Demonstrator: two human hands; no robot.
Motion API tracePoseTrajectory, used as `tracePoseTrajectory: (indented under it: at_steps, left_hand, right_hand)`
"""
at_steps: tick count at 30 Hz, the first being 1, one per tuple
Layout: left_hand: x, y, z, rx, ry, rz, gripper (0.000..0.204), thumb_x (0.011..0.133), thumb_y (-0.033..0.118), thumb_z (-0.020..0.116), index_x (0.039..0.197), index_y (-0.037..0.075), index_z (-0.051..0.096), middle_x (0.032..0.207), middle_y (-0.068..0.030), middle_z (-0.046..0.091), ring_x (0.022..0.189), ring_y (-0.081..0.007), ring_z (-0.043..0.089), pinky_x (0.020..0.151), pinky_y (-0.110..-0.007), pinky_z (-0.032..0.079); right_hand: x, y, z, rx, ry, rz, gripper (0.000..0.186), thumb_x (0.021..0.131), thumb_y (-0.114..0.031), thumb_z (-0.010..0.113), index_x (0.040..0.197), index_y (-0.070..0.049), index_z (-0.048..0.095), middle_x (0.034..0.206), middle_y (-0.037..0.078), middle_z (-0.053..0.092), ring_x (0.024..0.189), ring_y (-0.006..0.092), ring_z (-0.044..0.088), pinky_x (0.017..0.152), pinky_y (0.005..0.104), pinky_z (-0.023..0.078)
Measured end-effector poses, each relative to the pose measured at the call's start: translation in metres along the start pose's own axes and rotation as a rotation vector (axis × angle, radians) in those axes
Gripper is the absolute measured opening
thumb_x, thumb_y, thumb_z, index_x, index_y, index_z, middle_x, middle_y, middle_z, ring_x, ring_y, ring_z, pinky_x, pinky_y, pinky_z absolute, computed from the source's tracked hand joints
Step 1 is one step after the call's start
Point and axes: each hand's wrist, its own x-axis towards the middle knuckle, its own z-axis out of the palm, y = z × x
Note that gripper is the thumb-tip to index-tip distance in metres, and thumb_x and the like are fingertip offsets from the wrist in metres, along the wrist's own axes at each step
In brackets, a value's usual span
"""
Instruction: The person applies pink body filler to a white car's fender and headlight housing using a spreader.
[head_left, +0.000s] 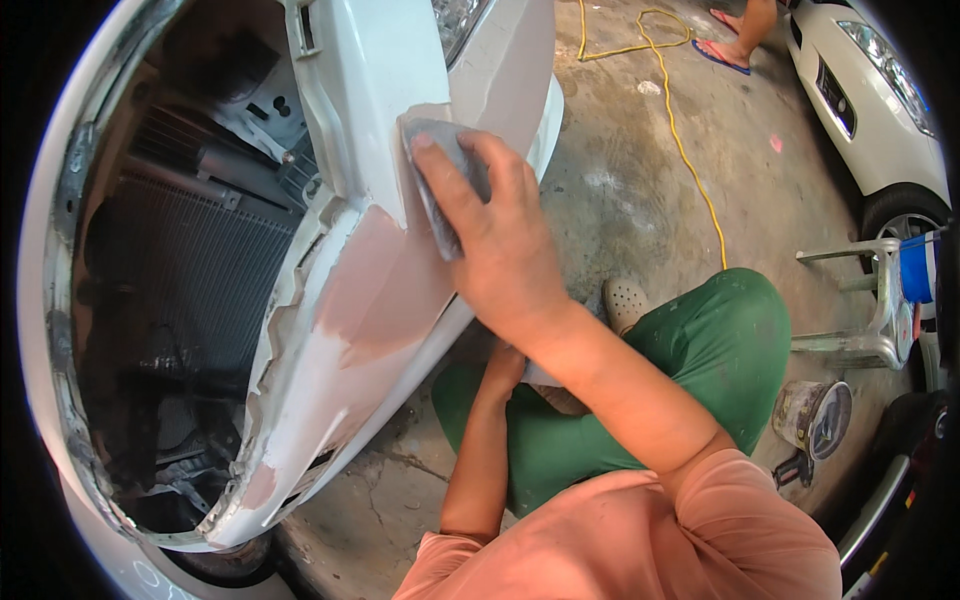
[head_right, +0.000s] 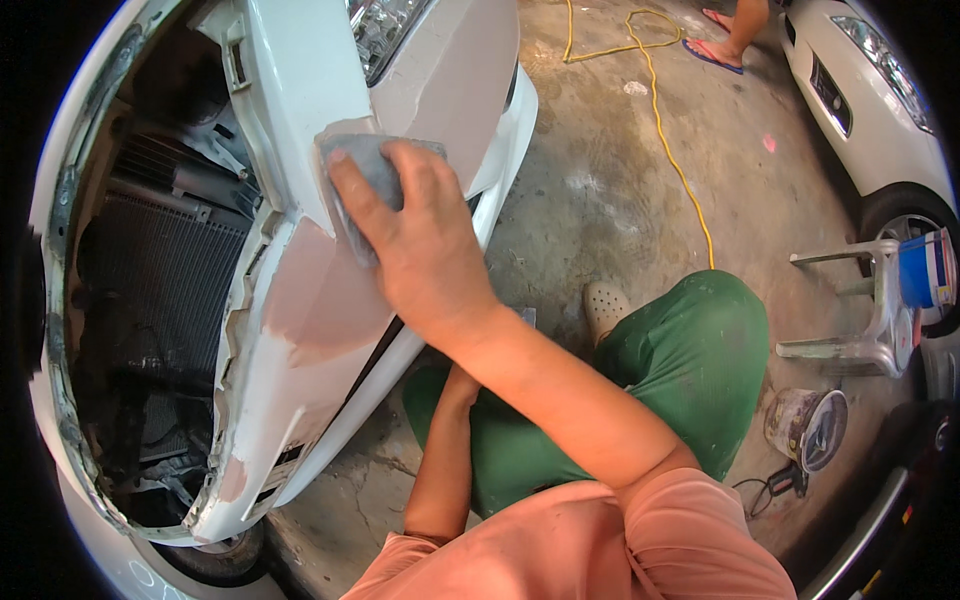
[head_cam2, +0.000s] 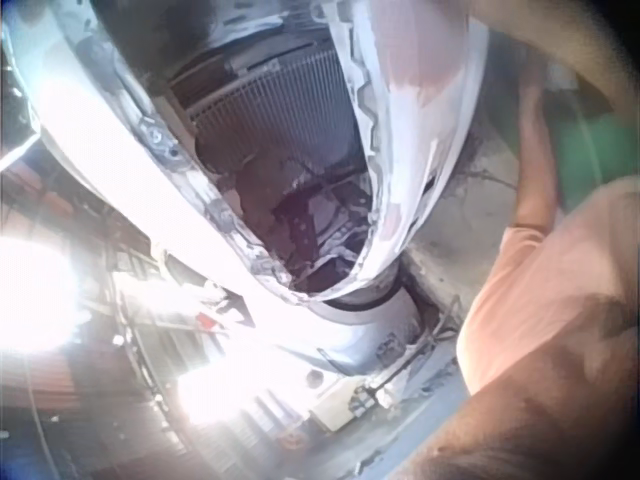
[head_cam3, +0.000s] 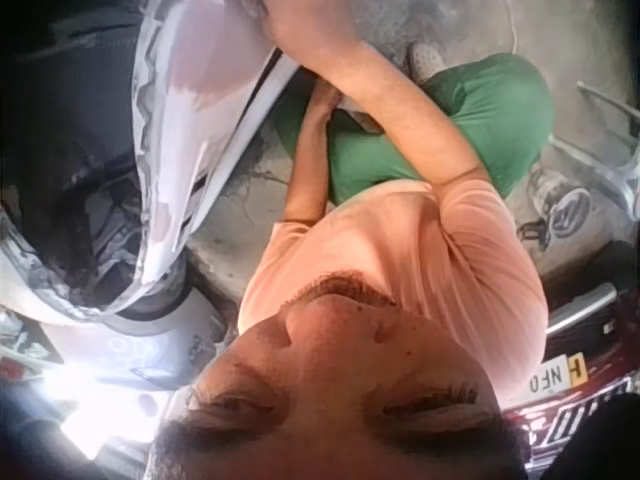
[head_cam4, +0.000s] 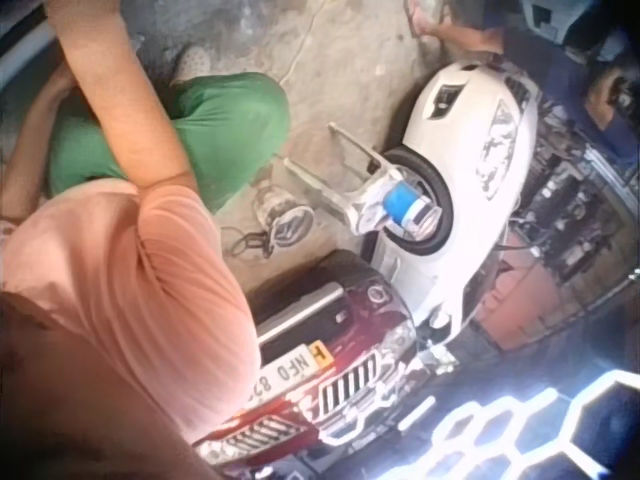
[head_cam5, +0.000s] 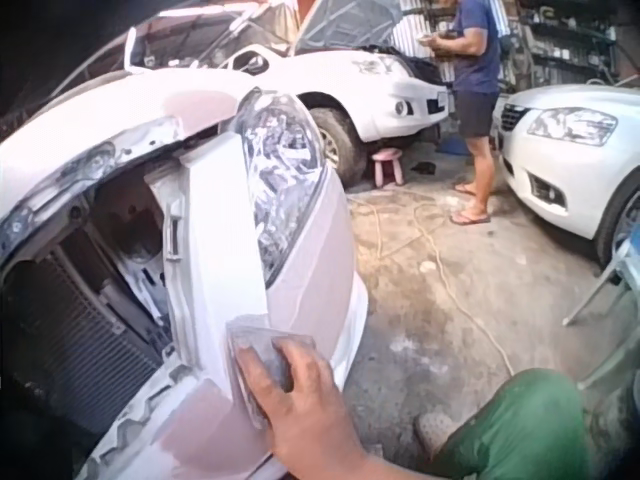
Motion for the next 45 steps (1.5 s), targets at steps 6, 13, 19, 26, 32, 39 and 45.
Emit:
tracePoseTrajectory:
  at_steps: [6,13,19,26,32,39,45]
  left_hand:
    - [0.017,-0.008,0.009,0.098,-0.09,0.105,0.061,0.098,0.032,0.063,0.144,-0.004,0.047,0.145,-0.018,0.054,0.131,-0.0258,0.052,0.11,-0.037,0.04]
    - [0.025,-0.011,0.015,0.139,-0.091,0.051,0.06,0.099,0.034,0.062,0.144,-0.003,0.049,0.145,-0.0175,0.055,0.132,-0.0249,0.051,0.11,-0.037,0.039]
    - [0.029,-0.007,0.015,0.149,-0.062,-0.068,0.059,0.099,0.034,0.061,0.144,-0.003,0.049,0.141,-0.0165,0.058,0.128,-0.0229,0.055,0.106,-0.036,0.042]
    - [0.022,-0.002,0.01,0.142,-0.067,0.052,0.059,0.098,0.032,0.063,0.144,-0.002,0.049,0.143,-0.0177,0.056,0.131,-0.0247,0.052,0.109,-0.037,0.04]
    - [0.029,-0.012,0.012,0.16,-0.073,0.119,0.058,0.098,0.031,0.064,0.143,-0.002,0.05,0.146,-0.0157,0.053,0.134,-0.0245,0.049,0.11,-0.038,0.039]
    - [0.039,-0.036,0.002,0.16,-0.047,0.062,0.058,0.097,0.031,0.067,0.142,-0.002,0.051,0.147,-0.0136,0.052,0.136,-0.0243,0.048,0.112,-0.039,0.038]
    - [0.027,-0.015,0.007,0.131,-0.102,0.041,0.064,0.099,0.038,0.062,0.147,0.0,0.047,0.152,-0.0172,0.047,0.139,-0.0245,0.044,0.113,-0.039,0.036]
  right_hand:
    - [-0.066,0.024,0.025,-0.057,-0.021,-0.125,0.067,0.08,0.003,0.065,0.141,-0.023,0.055,0.134,0.02,0.046,0.123,0.0444,0.048,0.107,0.0572,0.041]
    - [-0.027,0.026,-0.019,0.066,-0.037,-0.114,0.074,0.077,0.008,0.065,0.143,-0.023,0.053,0.131,0.018,0.048,0.117,0.0425,0.051,0.102,0.0496,0.046]
    - [0.019,0.016,-0.018,0.032,0.014,-0.13,0.073,0.076,0.01,0.061,0.142,-0.02,0.053,0.127,0.018,0.048,0.109,0.041,0.053,0.094,0.0463,0.049]
    - [0.004,0.003,-0.005,-0.045,-0.032,-0.134,0.066,0.08,0.004,0.06,0.14,-0.022,0.055,0.13,0.017,0.046,0.117,0.0426,0.05,0.101,0.0495,0.046]
    - [-0.064,0.029,0.031,-0.054,-0.01,-0.21,0.06,0.084,-0.005,0.065,0.139,-0.028,0.056,0.135,0.015,0.044,0.125,0.0457,0.045,0.106,0.0588,0.042]
    - [-0.052,0.042,-0.001,0.028,-0.081,-0.221,0.066,0.079,0.0,0.071,0.138,-0.027,0.057,0.136,0.015,0.046,0.126,0.0426,0.047,0.108,0.055,0.042]
    - [-0.021,0.022,0.006,0.007,-0.021,-0.177,0.068,0.077,-0.001,0.07,0.138,-0.028,0.057,0.135,0.014,0.045,0.124,0.0425,0.048,0.106,0.0565,0.041]
